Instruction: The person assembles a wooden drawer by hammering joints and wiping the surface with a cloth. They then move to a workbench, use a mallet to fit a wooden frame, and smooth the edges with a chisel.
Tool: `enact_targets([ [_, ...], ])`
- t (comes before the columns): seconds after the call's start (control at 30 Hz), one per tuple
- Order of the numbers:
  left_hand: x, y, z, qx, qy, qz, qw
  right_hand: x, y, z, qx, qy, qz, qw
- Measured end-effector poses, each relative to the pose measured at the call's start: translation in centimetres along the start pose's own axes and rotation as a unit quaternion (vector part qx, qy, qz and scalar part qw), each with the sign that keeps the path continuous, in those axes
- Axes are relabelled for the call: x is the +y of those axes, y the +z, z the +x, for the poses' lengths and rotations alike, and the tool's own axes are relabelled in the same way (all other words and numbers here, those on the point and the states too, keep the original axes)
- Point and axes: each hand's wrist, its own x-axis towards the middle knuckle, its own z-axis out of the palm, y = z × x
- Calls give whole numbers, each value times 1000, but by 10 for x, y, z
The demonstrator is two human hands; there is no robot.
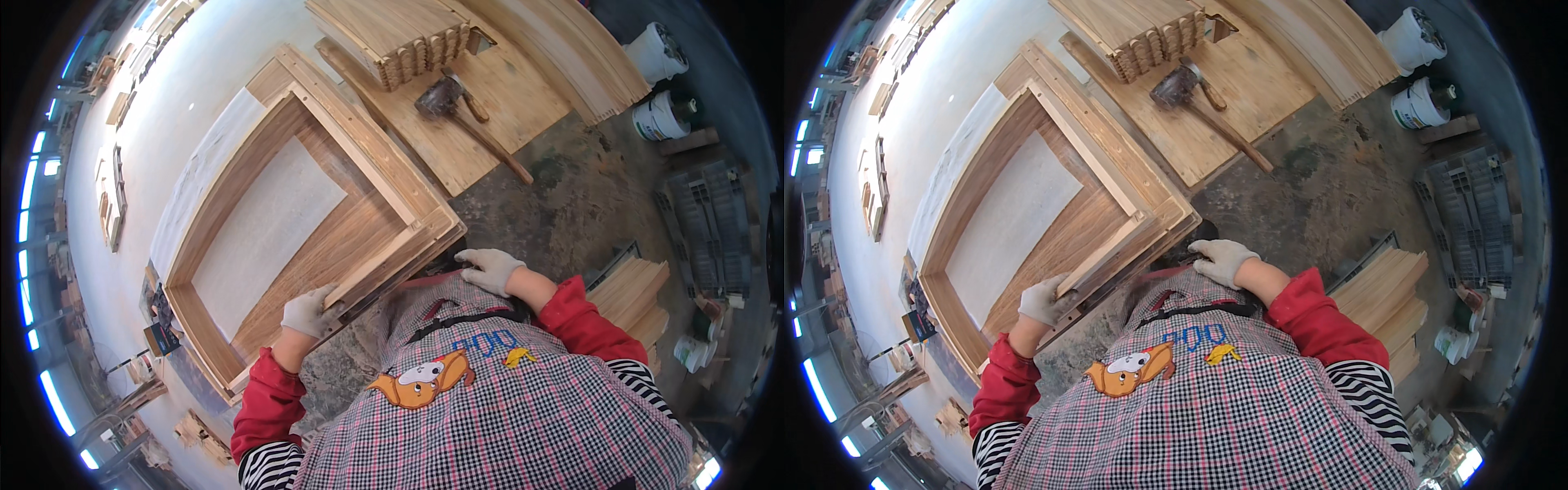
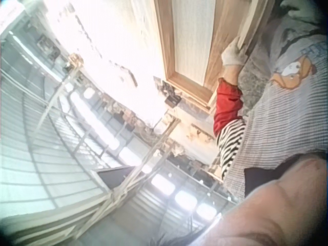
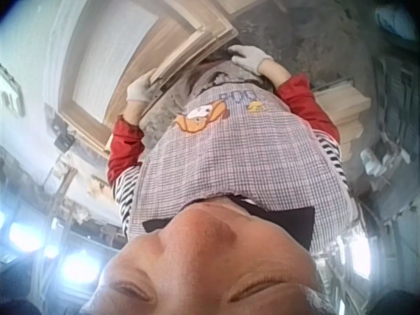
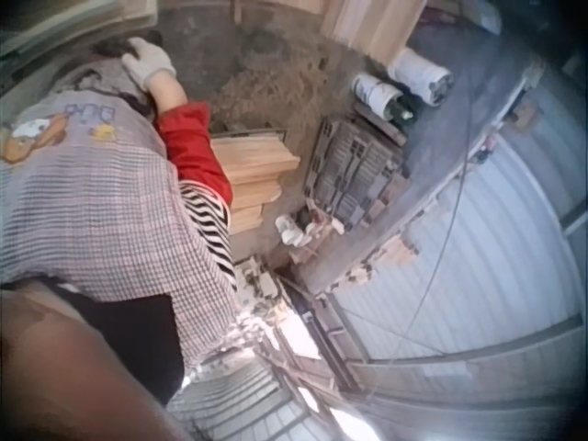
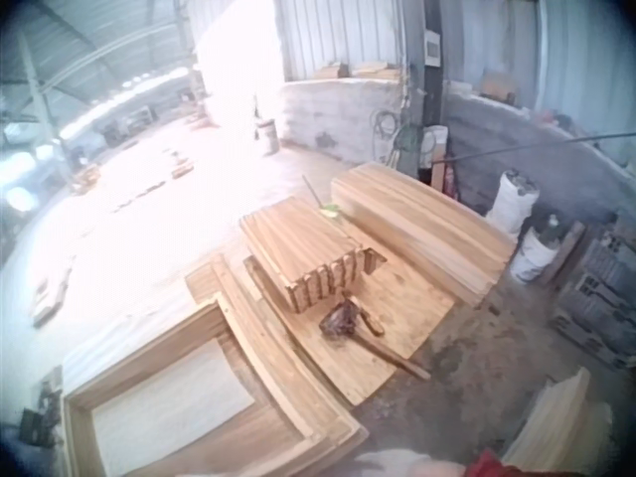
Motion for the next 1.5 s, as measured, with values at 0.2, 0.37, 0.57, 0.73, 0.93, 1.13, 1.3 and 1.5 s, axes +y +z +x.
enact_targets([
  [0.2, -17, -11, 25, 16, -34, 14, 999, 18, -23, 4, -5, 2, -17, 1000],
  [0.37, -11, 5, 21, 33, -32, 19, 999, 31, -33, 10, -14, -15, -27, 999],
  [0.57, -6, 12, 13, 28, -31, 26, 999, 43, -51, 12, -16, -10, -37, 999],
  [0.73, -7, 16, 15, 56, -19, 20, 998, 49, -64, 23, 15, -23, -12, 1000],
  [0.93, -1, 19, 24, 100, -27, 6, 995, 38, -94, 62, 170, -101, 24, 980],
  [1.13, 0, 18, 24, 102, -45, 7, 994, 21, -135, 101, 285, -37, -9, 958],
  [1.3, 3, 15, 24, 99, -61, 4, 993, 39, -131, 123, 348, 133, -202, 906],
  [1.5, 6, 4, 28, 58, -72, -49, 995, 67, -102, 114, 384, 144, -134, 902],
])
